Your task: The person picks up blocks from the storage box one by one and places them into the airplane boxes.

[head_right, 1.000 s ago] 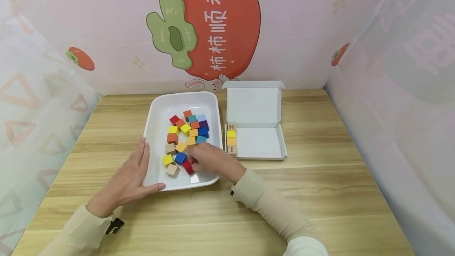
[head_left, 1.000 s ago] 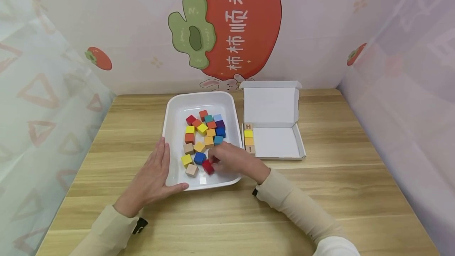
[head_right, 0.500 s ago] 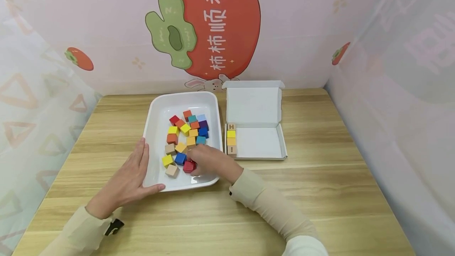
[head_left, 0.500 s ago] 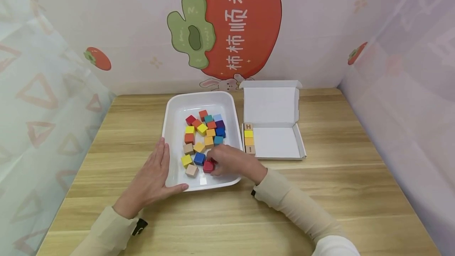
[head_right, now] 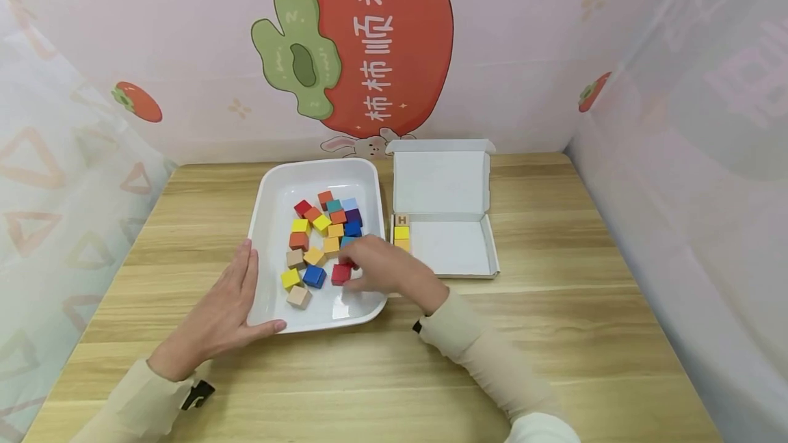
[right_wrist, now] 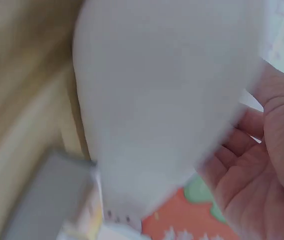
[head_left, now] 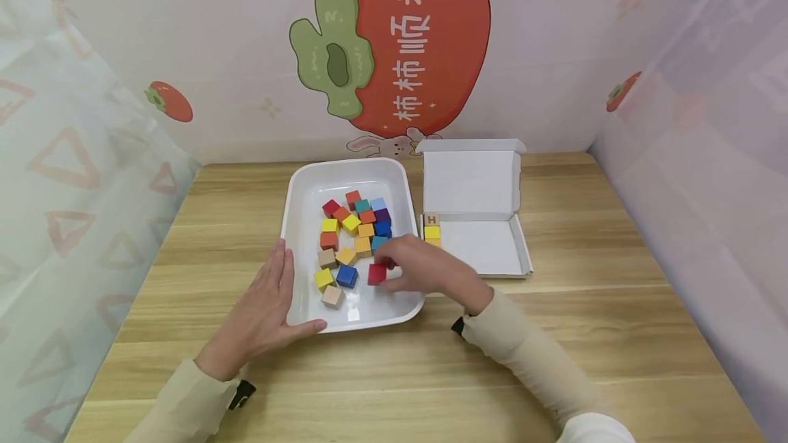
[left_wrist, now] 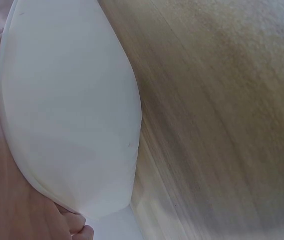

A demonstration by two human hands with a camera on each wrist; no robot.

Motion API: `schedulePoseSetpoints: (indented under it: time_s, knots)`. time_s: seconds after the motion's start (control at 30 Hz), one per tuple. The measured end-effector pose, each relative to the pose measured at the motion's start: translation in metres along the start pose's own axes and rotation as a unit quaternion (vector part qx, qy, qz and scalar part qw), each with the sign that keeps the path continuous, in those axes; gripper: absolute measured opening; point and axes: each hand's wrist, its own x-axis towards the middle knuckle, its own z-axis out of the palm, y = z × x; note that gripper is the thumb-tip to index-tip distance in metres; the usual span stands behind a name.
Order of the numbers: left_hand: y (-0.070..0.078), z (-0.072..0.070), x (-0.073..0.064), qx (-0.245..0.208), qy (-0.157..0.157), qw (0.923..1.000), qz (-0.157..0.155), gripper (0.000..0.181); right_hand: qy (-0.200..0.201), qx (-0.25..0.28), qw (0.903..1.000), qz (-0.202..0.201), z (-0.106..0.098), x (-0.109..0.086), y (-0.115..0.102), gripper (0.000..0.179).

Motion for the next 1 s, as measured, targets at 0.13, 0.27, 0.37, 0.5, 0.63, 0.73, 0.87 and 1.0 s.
schedulePoseSetpoints:
  time_s: [0.13,0.27,0.37,0.5,0.63,0.73,0.87,1.0]
  knots:
    - [0.000,0.001,0.000,-0.002,0.001,1.0000,-0.001,0.134,0.039,0.012,0.9991,0.010,-0.021,-0.018,0.012,0.033]
    - [0.000,0.001,0.000,-0.002,0.006,1.0000,-0.001,0.134,0.082,0.017,0.9961,0.026,-0.042,-0.034,0.029,0.032]
    - [-0.001,0.001,0.000,-0.002,0.005,1.0000,0.001,0.134,0.111,0.005,0.9929,0.042,-0.053,-0.044,0.044,0.033]
    - [0.000,0.001,0.000,-0.003,0.002,1.0000,0.000,0.134,0.133,-0.017,0.9896,0.053,-0.061,-0.050,0.064,0.029]
    - [0.000,0.002,-0.001,-0.004,0.003,1.0000,0.001,0.134,0.134,-0.022,0.9878,0.077,-0.063,-0.049,0.078,0.027]
    - [0.000,0.002,-0.001,-0.004,0.005,1.0000,0.001,0.133,0.132,-0.025,0.9853,0.106,-0.062,-0.045,0.086,0.030]
    - [0.000,0.002,-0.002,-0.004,0.012,0.9999,0.003,0.133,0.133,-0.034,0.9813,0.136,-0.059,-0.037,0.094,0.030]
    - [0.000,0.001,-0.003,-0.004,0.016,0.9999,0.004,0.132,0.132,-0.039,0.9777,0.158,-0.053,-0.029,0.101,0.030]
